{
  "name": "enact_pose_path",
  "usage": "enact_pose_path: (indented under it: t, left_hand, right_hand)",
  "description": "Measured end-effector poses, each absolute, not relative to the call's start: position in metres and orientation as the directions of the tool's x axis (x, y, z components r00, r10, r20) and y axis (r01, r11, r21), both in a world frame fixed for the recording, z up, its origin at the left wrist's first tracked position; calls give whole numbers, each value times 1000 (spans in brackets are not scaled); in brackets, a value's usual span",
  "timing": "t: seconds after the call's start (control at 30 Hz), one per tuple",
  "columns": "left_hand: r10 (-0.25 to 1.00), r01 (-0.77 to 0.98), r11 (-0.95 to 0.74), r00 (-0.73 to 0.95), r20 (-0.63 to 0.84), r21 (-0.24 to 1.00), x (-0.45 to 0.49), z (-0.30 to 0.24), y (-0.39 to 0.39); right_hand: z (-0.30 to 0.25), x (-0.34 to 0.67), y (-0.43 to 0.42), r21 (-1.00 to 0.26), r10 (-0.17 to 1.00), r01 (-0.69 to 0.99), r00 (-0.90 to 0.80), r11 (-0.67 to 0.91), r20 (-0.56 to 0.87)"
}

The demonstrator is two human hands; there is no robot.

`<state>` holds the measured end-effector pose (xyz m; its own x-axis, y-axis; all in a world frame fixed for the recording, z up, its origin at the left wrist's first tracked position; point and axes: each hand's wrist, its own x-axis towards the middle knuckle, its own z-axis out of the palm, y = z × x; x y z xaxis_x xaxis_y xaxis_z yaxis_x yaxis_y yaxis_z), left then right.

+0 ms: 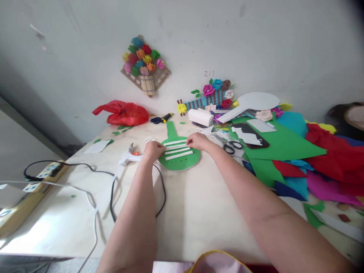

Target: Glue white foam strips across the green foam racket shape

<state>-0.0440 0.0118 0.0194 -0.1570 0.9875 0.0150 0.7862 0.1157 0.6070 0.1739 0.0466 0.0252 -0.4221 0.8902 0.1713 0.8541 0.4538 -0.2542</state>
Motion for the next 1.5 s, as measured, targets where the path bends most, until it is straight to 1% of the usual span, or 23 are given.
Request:
enact_pose_path:
  t: [0.1,0.17,0.27,0.33,0.47,0.57,0.83,1.0,1.13,1.27,1.4,1.5]
  left_hand:
    - [990,792,91,-137,30,604,-44,17,14]
    - [990,808,53,-118,73,586,-44,15,15]
    - [986,830,10,-102,135,557,-44,13,15]
    - [984,834,-2,-97,150,552,-44,13,15]
    - [984,837,6,-101,144,546,-43,14,13]
    - [984,841,10,-104,144,541,-43,16,12]
    - [974,865,65,-162,155,497,-44,18,13]
    - [971,871,97,-190,147,482,-43,16,15]
    - [969,863,81,-185,163,498,-43,15,14]
    - [960,848,52,-189,208,527,-43,11,15]
    - [950,858,11,-170,263,514,-43,8,18]
    - [948,863,16,-173,266,506,-42,10,17]
  right_hand:
    - [20,174,50,-256,879,844,-429,472,207]
    - [18,175,52,-269,880,839,-433,473,197]
    - [16,178,53,-314,878,820,-444,478,178]
    - [15,179,55,-340,875,807,-445,484,189]
    - [13,180,57,-330,894,834,-379,442,238]
    - [11,180,60,-317,908,855,-347,410,236]
    - [6,178,62,-339,914,852,-338,398,223]
    - [4,176,61,-381,919,839,-324,389,225]
    - [4,176,61,-403,921,830,-318,385,224]
    - [3,176,62,-403,918,828,-315,390,242]
    - [2,175,62,-399,916,829,-314,392,248]
    - [3,175,61,-400,918,831,-306,386,251]
